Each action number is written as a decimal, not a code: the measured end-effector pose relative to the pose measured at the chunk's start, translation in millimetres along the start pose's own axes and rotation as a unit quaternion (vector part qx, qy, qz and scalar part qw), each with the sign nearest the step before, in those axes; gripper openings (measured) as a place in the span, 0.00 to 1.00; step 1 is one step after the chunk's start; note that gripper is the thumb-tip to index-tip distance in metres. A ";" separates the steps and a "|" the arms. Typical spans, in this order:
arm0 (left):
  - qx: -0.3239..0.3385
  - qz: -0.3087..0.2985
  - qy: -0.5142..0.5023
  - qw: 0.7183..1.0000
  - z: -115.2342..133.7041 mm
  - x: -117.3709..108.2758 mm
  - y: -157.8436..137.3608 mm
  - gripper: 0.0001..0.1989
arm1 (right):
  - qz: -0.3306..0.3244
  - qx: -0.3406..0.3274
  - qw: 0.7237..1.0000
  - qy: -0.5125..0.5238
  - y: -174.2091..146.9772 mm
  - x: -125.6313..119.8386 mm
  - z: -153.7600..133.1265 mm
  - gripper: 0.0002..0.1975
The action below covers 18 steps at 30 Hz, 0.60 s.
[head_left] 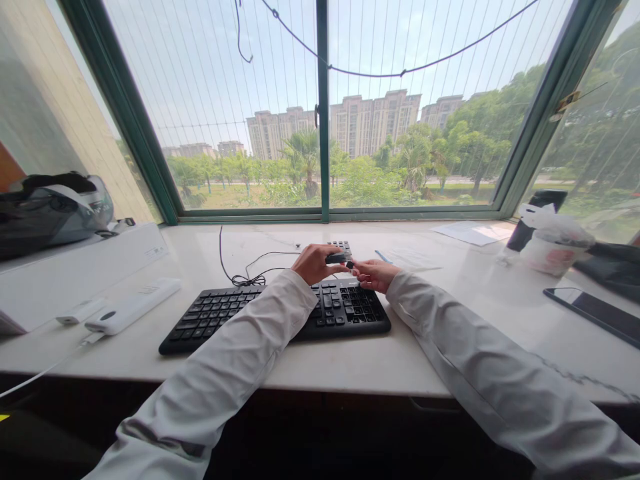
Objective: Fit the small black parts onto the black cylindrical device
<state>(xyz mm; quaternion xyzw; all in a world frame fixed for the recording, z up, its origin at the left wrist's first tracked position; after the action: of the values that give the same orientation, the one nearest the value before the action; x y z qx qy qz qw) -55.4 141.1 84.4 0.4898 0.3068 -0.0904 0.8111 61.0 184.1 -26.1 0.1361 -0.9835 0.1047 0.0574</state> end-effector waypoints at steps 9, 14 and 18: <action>-0.030 0.032 0.046 0.998 -5.5 -5.0 1.0 0.12 | -0.005 -0.071 0.997 0.002 -3.9 4.2 -17.4 0.17; -0.036 0.033 0.049 0.998 -8.5 -5.1 -0.2 0.12 | 0.014 -0.136 0.988 -0.075 -3.3 2.4 -25.2 0.22; -0.028 0.023 0.047 0.998 -8.1 -5.0 -0.4 0.13 | 0.035 -0.176 0.976 -0.124 -0.8 -1.3 -28.9 0.24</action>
<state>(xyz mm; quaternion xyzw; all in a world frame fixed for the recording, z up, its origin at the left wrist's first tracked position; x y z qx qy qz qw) -62.8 147.0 84.3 0.4775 0.3353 -0.0402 0.8112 64.9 190.1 2.0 0.1013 -0.9901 -0.0857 -0.0459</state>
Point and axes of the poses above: each hand's wrist, its own y-axis towards the middle knuckle, its own x-axis out of the palm, z = x × y, the point moved 9 cm from there along y, towards the middle knuckle, and after that the axes turned 8 degrees about z, right-handed, at the moved point
